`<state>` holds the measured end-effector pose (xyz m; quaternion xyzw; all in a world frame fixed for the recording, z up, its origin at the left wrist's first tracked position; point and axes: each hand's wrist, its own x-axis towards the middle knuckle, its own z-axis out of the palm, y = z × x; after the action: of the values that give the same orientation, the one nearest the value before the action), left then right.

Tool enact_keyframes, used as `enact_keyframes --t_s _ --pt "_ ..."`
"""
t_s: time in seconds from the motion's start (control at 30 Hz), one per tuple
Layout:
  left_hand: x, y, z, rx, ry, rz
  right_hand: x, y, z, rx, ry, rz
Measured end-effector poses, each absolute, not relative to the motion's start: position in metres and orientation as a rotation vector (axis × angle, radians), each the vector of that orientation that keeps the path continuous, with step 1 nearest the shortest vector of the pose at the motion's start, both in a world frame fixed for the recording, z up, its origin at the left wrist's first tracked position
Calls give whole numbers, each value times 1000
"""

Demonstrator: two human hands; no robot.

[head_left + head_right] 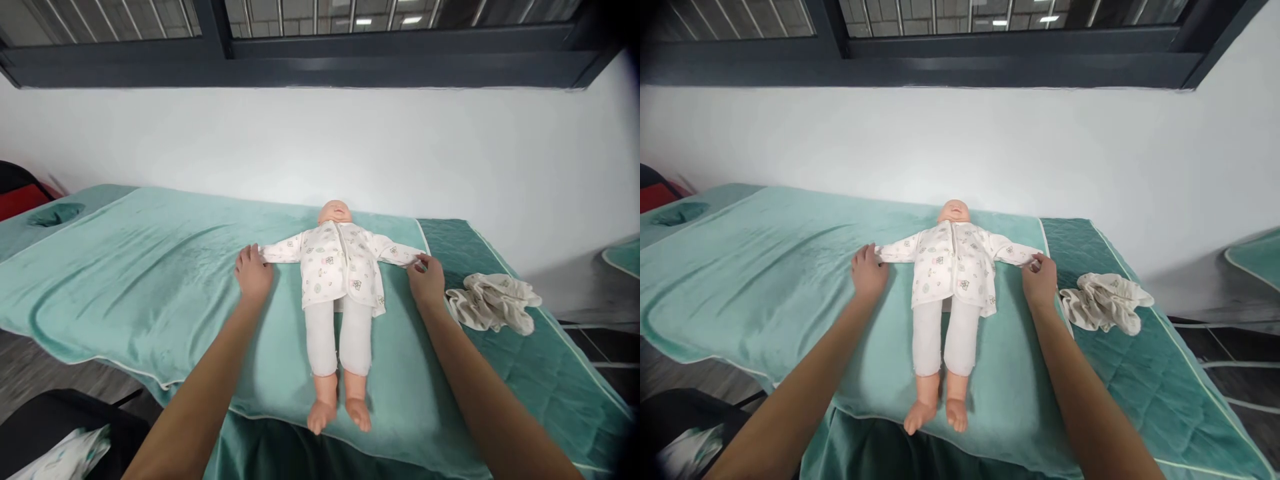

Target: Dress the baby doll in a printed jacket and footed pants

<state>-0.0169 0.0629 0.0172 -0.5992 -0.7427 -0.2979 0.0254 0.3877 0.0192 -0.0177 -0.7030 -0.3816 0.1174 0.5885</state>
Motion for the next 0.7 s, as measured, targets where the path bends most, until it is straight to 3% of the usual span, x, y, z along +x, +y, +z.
enact_keyframes --t_s 0.33,0.7 --pt "-29 77 9 -2012 -2251 -663 400 39 -20 -1715 -964 83" --pt "-64 51 20 -2026 -2212 -464 403 36 -24 -1692 -908 152"
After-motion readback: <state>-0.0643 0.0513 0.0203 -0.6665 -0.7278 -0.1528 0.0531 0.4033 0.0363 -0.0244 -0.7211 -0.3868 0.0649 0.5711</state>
